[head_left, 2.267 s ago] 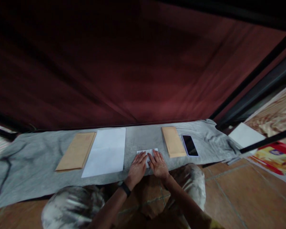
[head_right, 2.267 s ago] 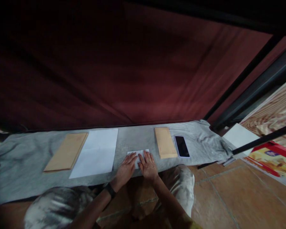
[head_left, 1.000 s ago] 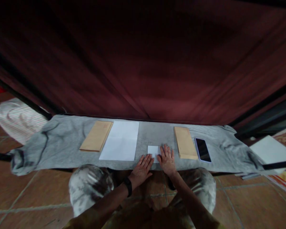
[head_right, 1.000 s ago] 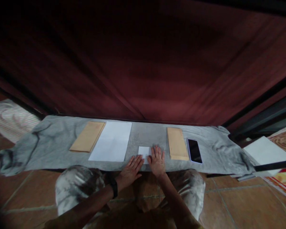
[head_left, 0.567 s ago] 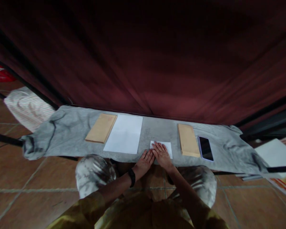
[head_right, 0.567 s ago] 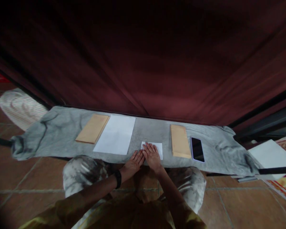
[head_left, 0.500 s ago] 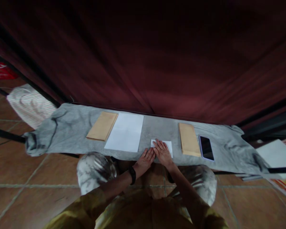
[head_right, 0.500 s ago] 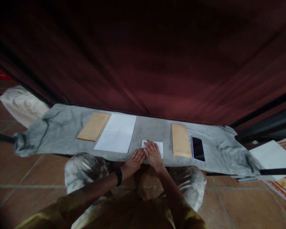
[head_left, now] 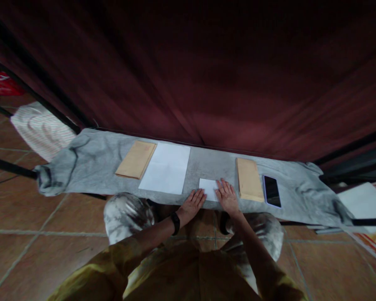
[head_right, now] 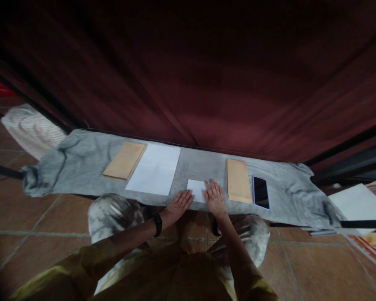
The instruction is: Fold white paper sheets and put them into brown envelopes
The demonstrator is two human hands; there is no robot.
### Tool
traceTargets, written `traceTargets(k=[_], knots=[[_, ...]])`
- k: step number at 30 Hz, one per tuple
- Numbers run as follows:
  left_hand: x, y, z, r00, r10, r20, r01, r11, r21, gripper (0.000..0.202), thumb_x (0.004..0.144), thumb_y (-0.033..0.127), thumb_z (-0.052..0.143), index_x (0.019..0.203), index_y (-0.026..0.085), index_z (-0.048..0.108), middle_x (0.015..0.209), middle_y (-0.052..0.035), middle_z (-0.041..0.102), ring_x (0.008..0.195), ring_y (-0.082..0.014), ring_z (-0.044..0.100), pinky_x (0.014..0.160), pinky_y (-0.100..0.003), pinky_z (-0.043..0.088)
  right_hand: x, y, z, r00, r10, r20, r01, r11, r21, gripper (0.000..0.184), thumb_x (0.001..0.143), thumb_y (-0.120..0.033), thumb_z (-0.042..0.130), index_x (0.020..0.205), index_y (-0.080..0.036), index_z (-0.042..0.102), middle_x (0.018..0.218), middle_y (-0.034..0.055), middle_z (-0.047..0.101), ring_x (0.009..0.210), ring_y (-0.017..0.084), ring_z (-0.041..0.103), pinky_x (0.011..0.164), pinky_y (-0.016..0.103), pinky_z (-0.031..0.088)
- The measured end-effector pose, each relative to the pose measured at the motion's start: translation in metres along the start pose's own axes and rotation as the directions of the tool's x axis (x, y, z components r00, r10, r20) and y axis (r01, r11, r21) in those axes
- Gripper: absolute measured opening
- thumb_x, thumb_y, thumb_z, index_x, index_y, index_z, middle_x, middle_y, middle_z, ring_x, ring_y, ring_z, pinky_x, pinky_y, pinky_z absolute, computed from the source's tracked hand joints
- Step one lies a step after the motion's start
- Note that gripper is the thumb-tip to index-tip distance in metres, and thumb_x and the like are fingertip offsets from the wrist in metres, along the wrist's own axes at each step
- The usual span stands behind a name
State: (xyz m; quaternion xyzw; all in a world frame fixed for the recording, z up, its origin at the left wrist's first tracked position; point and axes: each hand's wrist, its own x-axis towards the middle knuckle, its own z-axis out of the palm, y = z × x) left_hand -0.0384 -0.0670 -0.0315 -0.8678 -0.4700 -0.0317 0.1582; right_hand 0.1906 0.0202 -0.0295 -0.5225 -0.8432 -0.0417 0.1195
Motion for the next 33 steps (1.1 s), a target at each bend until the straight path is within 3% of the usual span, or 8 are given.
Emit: traceTargets(k=[5, 9, 12, 18, 27, 33], knots=[[0.0, 0.001, 0.001, 0.999, -0.022, 0.025, 0.024, 0.998, -0.06, 0.066, 0.091, 0.009, 0.038, 0.156, 0.012, 0.029, 0.161, -0.0173, 0.035, 0.149, -0.0265, 0.034, 0.123, -0.053, 0.029, -0.002, -0.003, -0.006, 0.999, 0.041, -0.02, -0.041, 0.999, -0.004, 0.054, 0.107, -0.04, 0.03, 0.153, -0.016, 0.042, 0.16, 0.0138, 0.037, 0.146, 0.031, 0.036, 0.118, 0.049, 0.026], [0.0, 0.003, 0.006, 0.998, -0.049, 0.043, 0.055, 0.987, -0.154, 0.076, 0.089, 0.004, 0.038, 0.16, 0.017, 0.017, 0.163, -0.0146, 0.032, 0.15, -0.0251, 0.03, 0.123, -0.054, 0.029, -0.003, -0.022, -0.008, 0.998, -0.065, 0.016, 0.063, 0.995, 0.076, 0.052, 0.106, -0.035, 0.03, 0.156, -0.02, 0.038, 0.162, 0.0092, 0.036, 0.148, 0.027, 0.033, 0.119, 0.047, 0.025], [0.0, 0.001, 0.007, 0.998, -0.044, 0.039, 0.05, 0.988, -0.148, 0.074, 0.089, 0.004, 0.038, 0.16, 0.013, 0.016, 0.162, -0.0174, 0.032, 0.151, -0.0251, 0.03, 0.124, -0.052, 0.028, -0.006, -0.034, -0.005, 0.994, -0.106, 0.024, 0.104, 0.99, 0.1, 0.051, 0.106, -0.033, 0.034, 0.156, -0.026, 0.036, 0.161, 0.0067, 0.036, 0.147, 0.025, 0.035, 0.121, 0.046, 0.023], [-0.012, -0.008, -0.003, 0.996, -0.036, 0.076, 0.05, 0.978, -0.201, 0.076, 0.091, 0.023, 0.052, 0.158, 0.009, 0.018, 0.164, -0.0201, 0.023, 0.153, -0.0276, 0.022, 0.124, -0.05, 0.026, -0.01, -0.041, -0.001, 0.998, -0.054, -0.015, 0.055, 0.997, 0.055, 0.05, 0.105, -0.035, 0.038, 0.154, -0.027, 0.041, 0.16, 0.0064, 0.039, 0.147, 0.03, 0.034, 0.121, 0.054, 0.017], [-0.02, -0.002, -0.008, 0.989, -0.095, 0.11, 0.112, 0.98, -0.163, 0.068, 0.089, 0.008, 0.04, 0.156, 0.009, 0.026, 0.16, -0.0182, 0.036, 0.149, -0.0251, 0.034, 0.121, -0.05, 0.03, -0.01, -0.045, -0.004, 0.999, -0.043, -0.031, 0.044, 0.998, 0.042, 0.051, 0.104, -0.039, 0.041, 0.154, -0.029, 0.039, 0.158, 0.006, 0.042, 0.146, 0.03, 0.036, 0.121, 0.057, 0.013], [-0.012, -0.009, -0.027, 0.983, -0.137, 0.122, 0.167, 0.941, -0.294, 0.055, 0.096, 0.03, 0.048, 0.147, 0.011, 0.044, 0.155, -0.0167, 0.045, 0.145, -0.0262, 0.041, 0.119, -0.046, 0.034, -0.011, -0.043, 0.002, 0.998, -0.047, -0.05, 0.049, 0.998, 0.04, 0.05, 0.104, -0.04, 0.04, 0.153, -0.029, 0.041, 0.159, 0.0049, 0.041, 0.146, 0.03, 0.037, 0.121, 0.057, 0.012]])
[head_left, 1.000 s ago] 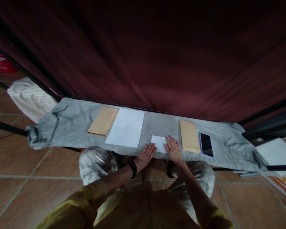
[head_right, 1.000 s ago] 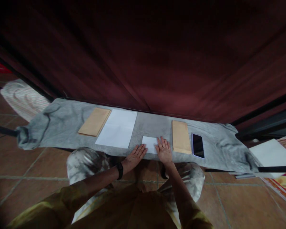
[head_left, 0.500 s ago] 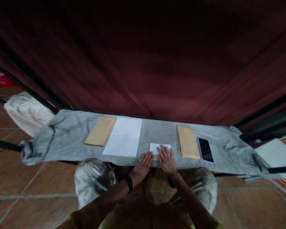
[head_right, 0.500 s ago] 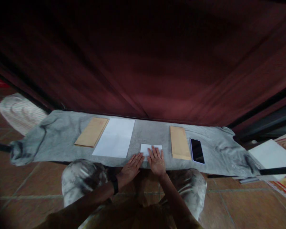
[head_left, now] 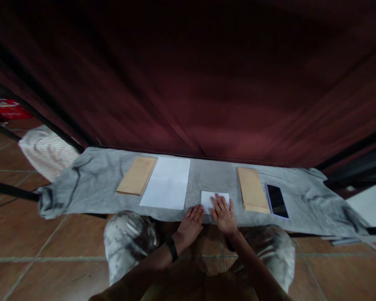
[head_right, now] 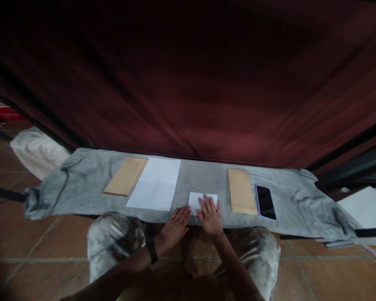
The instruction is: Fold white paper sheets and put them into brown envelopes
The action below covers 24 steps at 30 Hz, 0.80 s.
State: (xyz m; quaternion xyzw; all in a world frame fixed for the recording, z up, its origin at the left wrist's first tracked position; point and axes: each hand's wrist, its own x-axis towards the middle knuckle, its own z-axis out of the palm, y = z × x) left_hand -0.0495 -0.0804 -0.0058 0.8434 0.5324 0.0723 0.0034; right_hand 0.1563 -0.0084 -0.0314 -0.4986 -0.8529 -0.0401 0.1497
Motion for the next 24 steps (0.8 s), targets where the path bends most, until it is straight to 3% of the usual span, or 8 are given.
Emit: traceTargets(k=[6, 14, 19, 24], knots=[[0.003, -0.016, -0.024, 1.0, 0.01, 0.009, -0.009, 0.99, -0.138, 0.04, 0.096, 0.027, 0.052, 0.136, 0.019, 0.056, 0.146, -0.0093, 0.058, 0.136, -0.0195, 0.052, 0.115, -0.038, 0.039, -0.001, 0.001, 0.004, 1.0, 0.008, -0.006, -0.008, 1.0, 0.006, 0.053, 0.103, -0.041, 0.04, 0.155, -0.03, 0.038, 0.159, 0.0049, 0.041, 0.146, 0.03, 0.036, 0.121, 0.057, 0.013], [0.006, -0.029, -0.038, 0.999, 0.026, 0.02, -0.023, 0.992, -0.125, 0.042, 0.097, 0.016, 0.041, 0.134, 0.024, 0.059, 0.144, 0.0, 0.061, 0.131, -0.0138, 0.055, 0.109, -0.031, 0.044, -0.001, 0.0, 0.003, 1.0, 0.007, -0.004, -0.007, 1.0, 0.001, 0.052, 0.104, -0.041, 0.04, 0.154, -0.031, 0.039, 0.159, 0.0046, 0.041, 0.146, 0.03, 0.036, 0.121, 0.057, 0.013], [0.008, -0.026, -0.032, 1.0, -0.002, -0.008, 0.001, 0.994, -0.113, 0.039, 0.098, 0.025, 0.047, 0.135, 0.022, 0.059, 0.144, -0.0041, 0.06, 0.13, -0.0182, 0.056, 0.108, -0.035, 0.046, 0.0, 0.0, 0.002, 1.0, 0.01, 0.0, -0.01, 1.0, 0.007, 0.052, 0.103, -0.041, 0.042, 0.154, -0.031, 0.039, 0.159, 0.0045, 0.041, 0.146, 0.029, 0.036, 0.122, 0.057, 0.013], [0.011, -0.005, -0.013, 0.998, 0.062, -0.032, -0.066, 0.989, -0.134, 0.049, 0.098, 0.036, 0.052, 0.144, 0.02, 0.048, 0.153, -0.0107, 0.05, 0.142, -0.021, 0.045, 0.117, -0.041, 0.038, 0.001, 0.0, -0.002, 1.0, 0.011, 0.023, -0.012, 1.0, 0.025, 0.05, 0.104, -0.039, 0.039, 0.154, -0.031, 0.04, 0.159, 0.0042, 0.041, 0.146, 0.029, 0.037, 0.122, 0.057, 0.013]])
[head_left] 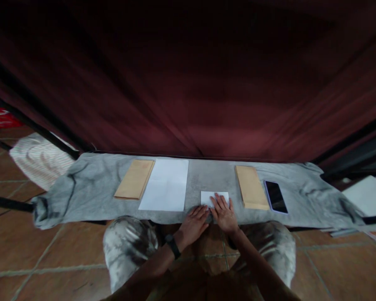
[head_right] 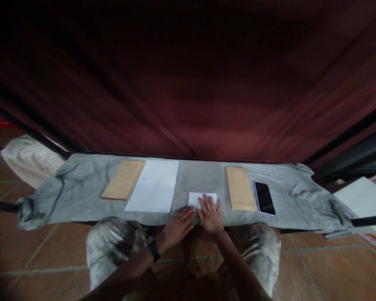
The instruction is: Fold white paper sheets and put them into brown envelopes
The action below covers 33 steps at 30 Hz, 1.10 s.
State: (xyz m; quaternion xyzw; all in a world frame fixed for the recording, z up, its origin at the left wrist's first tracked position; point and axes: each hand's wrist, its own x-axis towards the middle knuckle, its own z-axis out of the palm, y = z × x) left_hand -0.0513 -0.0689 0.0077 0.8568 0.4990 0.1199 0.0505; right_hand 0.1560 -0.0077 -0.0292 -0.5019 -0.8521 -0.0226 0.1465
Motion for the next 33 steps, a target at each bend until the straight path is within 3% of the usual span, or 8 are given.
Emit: traceTargets(k=[4, 14, 18, 23, 26, 33], knots=[[-0.001, 0.006, 0.012, 1.0, 0.016, 0.021, -0.017, 1.0, 0.01, 0.053, 0.097, 0.037, 0.054, 0.146, 0.019, 0.046, 0.154, -0.0116, 0.048, 0.143, -0.0229, 0.044, 0.117, -0.042, 0.038, 0.002, 0.002, -0.004, 1.0, 0.007, 0.03, -0.007, 1.0, 0.021, 0.049, 0.105, -0.038, 0.038, 0.154, -0.031, 0.04, 0.159, 0.0032, 0.041, 0.146, 0.029, 0.037, 0.121, 0.056, 0.016], [-0.002, 0.001, 0.012, 0.995, 0.095, 0.006, -0.095, 0.99, 0.105, 0.054, 0.094, 0.022, 0.05, 0.148, 0.015, 0.043, 0.156, -0.0135, 0.045, 0.144, -0.0242, 0.043, 0.117, -0.043, 0.04, -0.005, 0.026, -0.014, 0.992, 0.125, -0.004, -0.125, 0.992, 0.007, 0.051, 0.104, -0.041, 0.042, 0.152, -0.024, 0.043, 0.158, 0.0077, 0.042, 0.144, 0.029, 0.041, 0.12, 0.05, 0.027], [0.002, 0.004, 0.013, 0.998, 0.067, -0.002, -0.067, 0.994, 0.087, 0.046, 0.096, 0.022, 0.048, 0.141, 0.016, 0.051, 0.151, -0.0127, 0.052, 0.139, -0.0241, 0.049, 0.115, -0.044, 0.041, -0.005, 0.027, -0.018, 0.986, 0.162, -0.03, -0.162, 0.987, 0.01, 0.05, 0.105, -0.038, 0.041, 0.151, -0.019, 0.046, 0.157, 0.0107, 0.042, 0.144, 0.029, 0.041, 0.12, 0.051, 0.028], [0.021, 0.009, 0.002, 1.0, -0.019, -0.015, 0.019, 0.999, 0.027, 0.036, 0.099, 0.022, 0.042, 0.13, 0.018, 0.06, 0.139, -0.0103, 0.063, 0.132, -0.0226, 0.056, 0.113, -0.044, 0.043, 0.004, 0.014, -0.015, 0.993, 0.114, -0.045, -0.11, 0.991, 0.075, 0.048, 0.104, -0.035, 0.041, 0.149, -0.017, 0.048, 0.156, 0.0097, 0.045, 0.146, 0.028, 0.038, 0.121, 0.049, 0.027], [0.04, 0.009, 0.0, 0.997, -0.063, -0.044, 0.064, 0.998, 0.022, 0.04, 0.1, 0.021, 0.039, 0.135, 0.014, 0.057, 0.144, -0.0127, 0.058, 0.137, -0.0229, 0.051, 0.115, -0.043, 0.041, 0.008, 0.009, -0.011, 0.993, 0.11, -0.035, -0.107, 0.99, 0.097, 0.046, 0.105, -0.036, 0.042, 0.145, -0.018, 0.053, 0.155, 0.0097, 0.046, 0.146, 0.028, 0.039, 0.12, 0.048, 0.029], [0.076, 0.008, 0.026, 0.979, -0.189, -0.081, 0.197, 0.976, 0.094, 0.056, 0.099, 0.028, 0.035, 0.151, 0.007, 0.039, 0.158, -0.0184, 0.04, 0.149, -0.0279, 0.033, 0.12, -0.05, 0.033, 0.006, 0.009, -0.006, 0.993, 0.118, -0.03, -0.115, 0.99, 0.077, 0.047, 0.104, -0.034, 0.043, 0.149, -0.021, 0.048, 0.157, 0.0101, 0.044, 0.147, 0.025, 0.037, 0.119, 0.046, 0.029]])
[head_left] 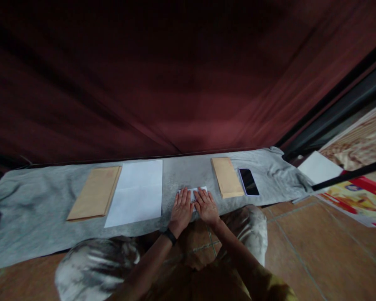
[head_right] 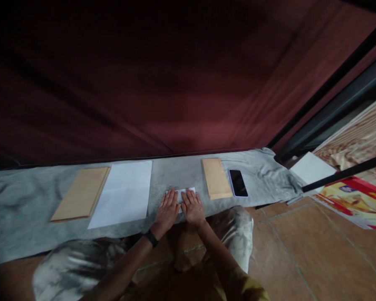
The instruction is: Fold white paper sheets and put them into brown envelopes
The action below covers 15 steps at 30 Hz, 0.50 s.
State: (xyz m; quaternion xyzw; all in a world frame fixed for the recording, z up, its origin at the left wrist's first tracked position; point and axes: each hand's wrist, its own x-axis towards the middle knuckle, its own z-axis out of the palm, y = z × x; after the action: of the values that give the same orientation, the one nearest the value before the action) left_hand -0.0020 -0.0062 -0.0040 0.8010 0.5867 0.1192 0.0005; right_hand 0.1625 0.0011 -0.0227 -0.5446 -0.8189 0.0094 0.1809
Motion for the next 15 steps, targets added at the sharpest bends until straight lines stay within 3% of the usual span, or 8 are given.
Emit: traceTargets(k=[5, 11, 15], knots=[[0.001, 0.001, 0.012, 0.998, -0.06, 0.032, 0.058, 0.997, 0.059, 0.059, 0.098, 0.029, 0.037, 0.153, 0.008, 0.036, 0.161, -0.0162, 0.035, 0.152, -0.0272, 0.027, 0.123, -0.048, 0.026, -0.001, 0.0, -0.001, 1.0, -0.005, -0.006, 0.005, 1.0, -0.004, 0.047, 0.104, -0.036, 0.044, 0.148, -0.02, 0.049, 0.156, 0.0102, 0.045, 0.147, 0.026, 0.037, 0.12, 0.046, 0.028], [-0.002, 0.001, 0.014, 0.997, -0.074, 0.034, 0.071, 0.994, 0.088, 0.059, 0.098, 0.028, 0.037, 0.154, 0.009, 0.035, 0.163, -0.0142, 0.033, 0.153, -0.0291, 0.024, 0.123, -0.048, 0.025, 0.007, -0.007, -0.001, 0.999, 0.05, 0.017, -0.05, 0.999, 0.019, 0.045, 0.104, -0.033, 0.042, 0.145, -0.017, 0.053, 0.154, 0.0114, 0.048, 0.145, 0.026, 0.04, 0.122, 0.048, 0.024], [-0.002, 0.004, 0.013, 0.996, -0.071, 0.052, 0.066, 0.994, 0.088, 0.06, 0.098, 0.027, 0.037, 0.155, 0.01, 0.034, 0.163, -0.0144, 0.031, 0.153, -0.0297, 0.023, 0.124, -0.049, 0.021, 0.014, -0.012, 0.001, 0.998, 0.012, 0.062, -0.014, 0.999, 0.044, 0.047, 0.106, -0.032, 0.038, 0.148, -0.016, 0.05, 0.155, 0.0103, 0.046, 0.145, 0.024, 0.039, 0.121, 0.044, 0.028]])
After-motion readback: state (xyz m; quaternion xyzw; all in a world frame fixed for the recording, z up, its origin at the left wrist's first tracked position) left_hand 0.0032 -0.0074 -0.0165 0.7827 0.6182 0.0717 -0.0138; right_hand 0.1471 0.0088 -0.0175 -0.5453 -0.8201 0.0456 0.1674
